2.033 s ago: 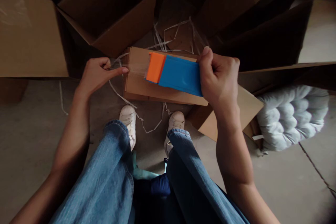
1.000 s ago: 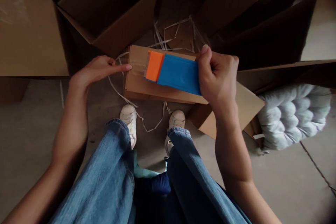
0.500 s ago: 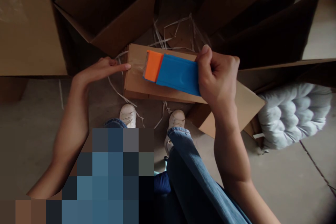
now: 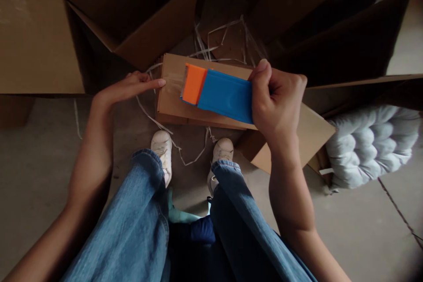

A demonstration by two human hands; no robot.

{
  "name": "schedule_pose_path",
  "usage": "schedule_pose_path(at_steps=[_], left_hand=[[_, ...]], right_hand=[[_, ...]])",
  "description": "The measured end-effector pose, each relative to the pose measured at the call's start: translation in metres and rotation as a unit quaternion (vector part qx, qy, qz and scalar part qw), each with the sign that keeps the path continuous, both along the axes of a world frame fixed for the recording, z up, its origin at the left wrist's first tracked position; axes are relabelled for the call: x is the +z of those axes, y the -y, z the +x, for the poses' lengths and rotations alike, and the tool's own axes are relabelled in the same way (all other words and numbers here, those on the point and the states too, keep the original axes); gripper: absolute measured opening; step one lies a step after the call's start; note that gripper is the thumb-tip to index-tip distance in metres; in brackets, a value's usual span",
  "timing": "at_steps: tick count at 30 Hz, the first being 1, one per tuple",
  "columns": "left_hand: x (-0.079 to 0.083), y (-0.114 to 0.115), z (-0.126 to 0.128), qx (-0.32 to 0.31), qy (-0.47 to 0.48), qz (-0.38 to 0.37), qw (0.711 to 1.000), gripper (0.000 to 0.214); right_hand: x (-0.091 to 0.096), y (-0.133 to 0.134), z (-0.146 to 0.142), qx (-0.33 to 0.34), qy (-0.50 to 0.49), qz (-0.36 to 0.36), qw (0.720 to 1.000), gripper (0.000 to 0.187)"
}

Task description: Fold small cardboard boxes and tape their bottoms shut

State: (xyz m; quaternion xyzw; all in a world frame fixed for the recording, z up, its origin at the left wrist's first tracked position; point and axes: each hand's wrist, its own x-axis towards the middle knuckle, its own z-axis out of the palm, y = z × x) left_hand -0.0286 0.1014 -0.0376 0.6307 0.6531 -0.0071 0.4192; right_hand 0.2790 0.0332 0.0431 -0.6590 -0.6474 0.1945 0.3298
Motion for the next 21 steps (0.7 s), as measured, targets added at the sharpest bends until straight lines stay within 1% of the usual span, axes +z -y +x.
schedule_pose_path(at_steps=[2, 4, 6, 7, 9, 10, 11, 12, 13, 15, 16, 18, 21], left_hand=[[0.003, 0.000, 0.002, -0.027, -0.005, -0.039, 0.999, 0.064], [0.006, 0.000, 0.003, -0.016, 0.001, -0.056, 0.998, 0.066], [0.009, 0.000, 0.005, 0.026, -0.011, -0.048, 0.998, 0.067], [0.011, 0.001, 0.006, 0.060, -0.032, -0.034, 0.997, 0.069], [0.018, 0.002, 0.012, 0.132, -0.090, 0.014, 0.987, 0.080], [0.021, 0.003, 0.016, 0.157, -0.117, 0.040, 0.980, 0.084], [0.025, 0.004, 0.020, 0.166, -0.132, 0.067, 0.975, 0.083], [0.029, 0.006, 0.024, 0.162, -0.133, 0.087, 0.974, 0.076], [0.032, 0.007, 0.027, 0.147, -0.122, 0.102, 0.976, 0.064], [0.038, 0.012, 0.033, 0.113, -0.075, 0.120, 0.984, 0.042], [0.039, 0.014, 0.034, 0.096, -0.050, 0.128, 0.986, 0.037], [0.041, 0.017, 0.037, 0.076, -0.010, 0.152, 0.986, 0.033], [0.038, 0.020, 0.040, 0.065, 0.043, 0.187, 0.979, 0.026]], right_hand=[[0.000, 0.000, 0.000, 0.000, -0.003, 0.006, 1.000, 0.054], [-0.001, 0.001, 0.000, 0.002, -0.003, 0.013, 1.000, 0.054], [-0.001, 0.001, 0.000, 0.005, -0.003, 0.021, 1.000, 0.053], [-0.002, 0.001, 0.000, 0.007, -0.003, 0.025, 1.000, 0.053], [-0.002, 0.000, 0.000, 0.008, -0.002, 0.030, 1.000, 0.052], [-0.003, 0.000, 0.000, 0.008, -0.001, 0.031, 0.999, 0.052], [-0.003, 0.000, 0.000, 0.007, 0.000, 0.031, 1.000, 0.053], [-0.003, -0.001, 0.000, 0.005, 0.002, 0.029, 1.000, 0.054], [-0.003, -0.001, 0.001, 0.003, 0.004, 0.027, 1.000, 0.054], [-0.003, -0.001, 0.001, 0.000, 0.007, 0.026, 1.000, 0.056], [-0.003, -0.001, 0.001, 0.001, 0.007, 0.026, 1.000, 0.057], [-0.003, -0.001, 0.001, 0.005, 0.006, 0.029, 1.000, 0.057], [-0.004, -0.001, 0.001, 0.007, 0.005, 0.034, 0.999, 0.057]])
